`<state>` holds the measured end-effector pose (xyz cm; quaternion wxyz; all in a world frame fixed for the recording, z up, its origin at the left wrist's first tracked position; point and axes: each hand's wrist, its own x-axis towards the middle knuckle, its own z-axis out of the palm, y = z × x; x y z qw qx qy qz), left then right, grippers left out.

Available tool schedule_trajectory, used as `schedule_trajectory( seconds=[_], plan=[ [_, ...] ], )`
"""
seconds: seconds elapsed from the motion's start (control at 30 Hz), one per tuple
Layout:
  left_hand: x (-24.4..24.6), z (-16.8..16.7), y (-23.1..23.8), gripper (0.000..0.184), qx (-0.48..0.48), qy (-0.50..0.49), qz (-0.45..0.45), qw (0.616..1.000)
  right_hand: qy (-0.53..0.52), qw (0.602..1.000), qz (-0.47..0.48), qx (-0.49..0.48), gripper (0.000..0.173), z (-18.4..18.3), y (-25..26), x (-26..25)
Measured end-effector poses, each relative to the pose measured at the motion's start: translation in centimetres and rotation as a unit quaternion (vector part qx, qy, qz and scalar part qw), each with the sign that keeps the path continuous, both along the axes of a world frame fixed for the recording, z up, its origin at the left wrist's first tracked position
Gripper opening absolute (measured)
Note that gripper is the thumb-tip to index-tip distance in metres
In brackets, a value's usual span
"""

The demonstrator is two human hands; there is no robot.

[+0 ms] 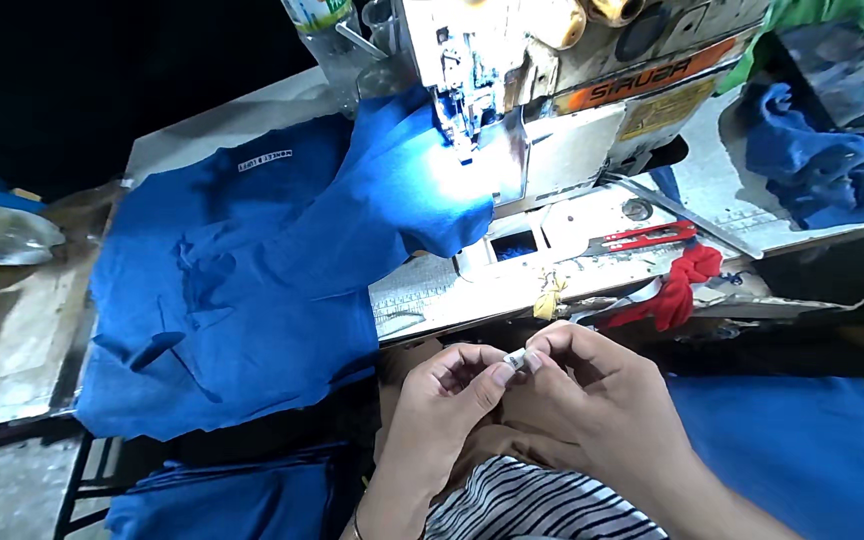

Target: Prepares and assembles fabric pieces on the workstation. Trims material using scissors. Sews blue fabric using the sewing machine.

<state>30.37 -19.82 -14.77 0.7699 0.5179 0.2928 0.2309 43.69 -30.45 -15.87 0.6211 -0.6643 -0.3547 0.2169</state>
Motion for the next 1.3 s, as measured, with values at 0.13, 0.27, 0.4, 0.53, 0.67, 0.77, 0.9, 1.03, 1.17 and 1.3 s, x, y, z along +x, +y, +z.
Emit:
schedule_trajectory(
  seconds=[0.13, 0.27, 0.4, 0.53, 0.67, 0.77, 0.9, 1.03, 1.17, 1.3],
  plan=[
    [0.1, 0.0, 0.0, 0.015, -0.010, -0.007, 0.008, 1.000, 0.004, 1.000, 0.001, 0.001, 0.002, 0.1, 0.2, 0.0],
    [0.2, 0.0, 0.0, 0.008, 0.028, 0.033, 0.018, 0.999, 0.007, 1.000, 0.001, 0.003, 0.001, 0.1, 0.3, -0.2],
    [0.5, 1.7, 0.5, 0.013, 0.247, 0.068, -0.004, 0.967, -0.005, 0.998, 0.001, 0.067, 0.005, 0.6, 1.0, -0.3],
    [1.5, 7.1, 2.4, 0.012, 0.456, 0.016, -0.009, 0.890, -0.101, 0.969, 0.035, 0.222, 0.013, 4.2, 3.2, 1.0],
    [4.2, 10.3, 8.3, 0.014, 0.547, 0.084, 0.043, 0.832, -0.176, 0.974, -0.039, 0.138, 0.028, 4.8, 7.3, 3.4],
    [5.8, 9.0, 13.2, 0.017, 0.543, 0.208, 0.043, 0.812, -0.115, 0.989, -0.095, 0.005, 0.047, 2.8, 9.7, 3.8],
    [6.0, 8.7, 14.3, 0.020, 0.512, 0.283, 0.022, 0.811, -0.040, 0.996, -0.081, 0.003, 0.033, 2.4, 9.5, 4.4],
    [6.1, 9.4, 13.7, 0.017, 0.516, 0.231, 0.040, 0.824, 0.083, 0.996, -0.007, 0.019, 0.022, 2.1, 9.0, 5.3],
    [7.1, 10.0, 12.3, 0.008, 0.430, 0.130, -0.006, 0.893, 0.118, 0.992, 0.007, 0.038, 0.026, 1.4, 9.4, 5.4],
    [7.6, 10.5, 11.4, 0.015, 0.473, 0.229, -0.025, 0.851, 0.110, 0.993, 0.035, 0.024, 0.025, 1.8, 8.6, 5.7]
  ],
)
